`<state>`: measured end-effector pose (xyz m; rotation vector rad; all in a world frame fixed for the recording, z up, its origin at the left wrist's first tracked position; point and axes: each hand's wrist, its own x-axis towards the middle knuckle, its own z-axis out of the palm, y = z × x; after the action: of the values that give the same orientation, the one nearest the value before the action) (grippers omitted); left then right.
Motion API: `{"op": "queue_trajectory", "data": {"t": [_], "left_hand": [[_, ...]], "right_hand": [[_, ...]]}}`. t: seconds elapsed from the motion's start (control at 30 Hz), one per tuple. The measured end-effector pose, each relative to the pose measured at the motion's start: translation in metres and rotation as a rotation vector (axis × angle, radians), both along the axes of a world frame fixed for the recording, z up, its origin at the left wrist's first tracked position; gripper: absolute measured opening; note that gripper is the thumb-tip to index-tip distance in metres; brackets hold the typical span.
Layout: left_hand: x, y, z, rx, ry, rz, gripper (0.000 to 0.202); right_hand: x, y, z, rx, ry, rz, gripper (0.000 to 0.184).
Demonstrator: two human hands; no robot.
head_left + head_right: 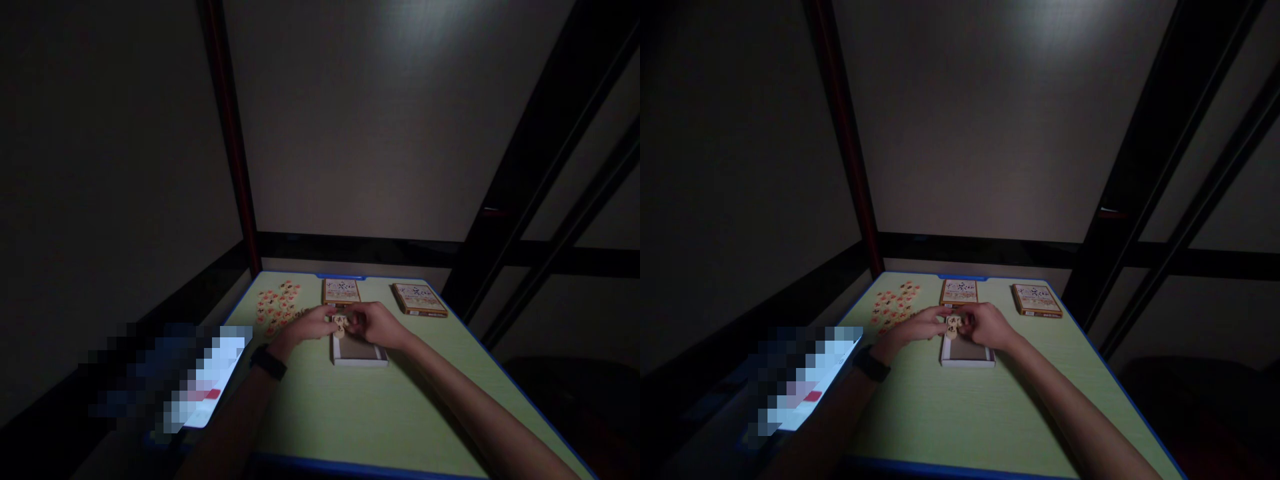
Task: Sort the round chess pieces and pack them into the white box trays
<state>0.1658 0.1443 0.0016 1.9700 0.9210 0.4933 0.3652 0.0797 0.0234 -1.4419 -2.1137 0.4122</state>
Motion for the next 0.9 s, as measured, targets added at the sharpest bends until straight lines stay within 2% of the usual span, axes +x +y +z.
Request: {"op": "queue_trajectory", "data": {"t": [0.17, 0.33, 0.53, 0.9], "left_hand": [[-0.001, 0.005, -0.014, 0.032, -0.097, -0.035, 0.06], [0.009, -0.006, -0.007, 0.251, 0.115, 0.045, 0.066], [0.019, -0.023, 0.001, 0.422, 0.221, 0.078, 0.053], [0.022, -0.022, -0.009, 0.526, 0.261, 0.086, 0.043]], "right_hand": [[0.017, 0.008, 0.0, -0.048, 0.061, -0.012, 0.038], [0.013, 0.004, 0.0, -0.037, -0.069, -0.044, 0.046], [0.003, 0.0, 0.0, -0.036, -0.211, -0.071, 0.049], [0.004, 0.003, -0.005, -0.018, -0.243, -0.09, 0.047]]}}
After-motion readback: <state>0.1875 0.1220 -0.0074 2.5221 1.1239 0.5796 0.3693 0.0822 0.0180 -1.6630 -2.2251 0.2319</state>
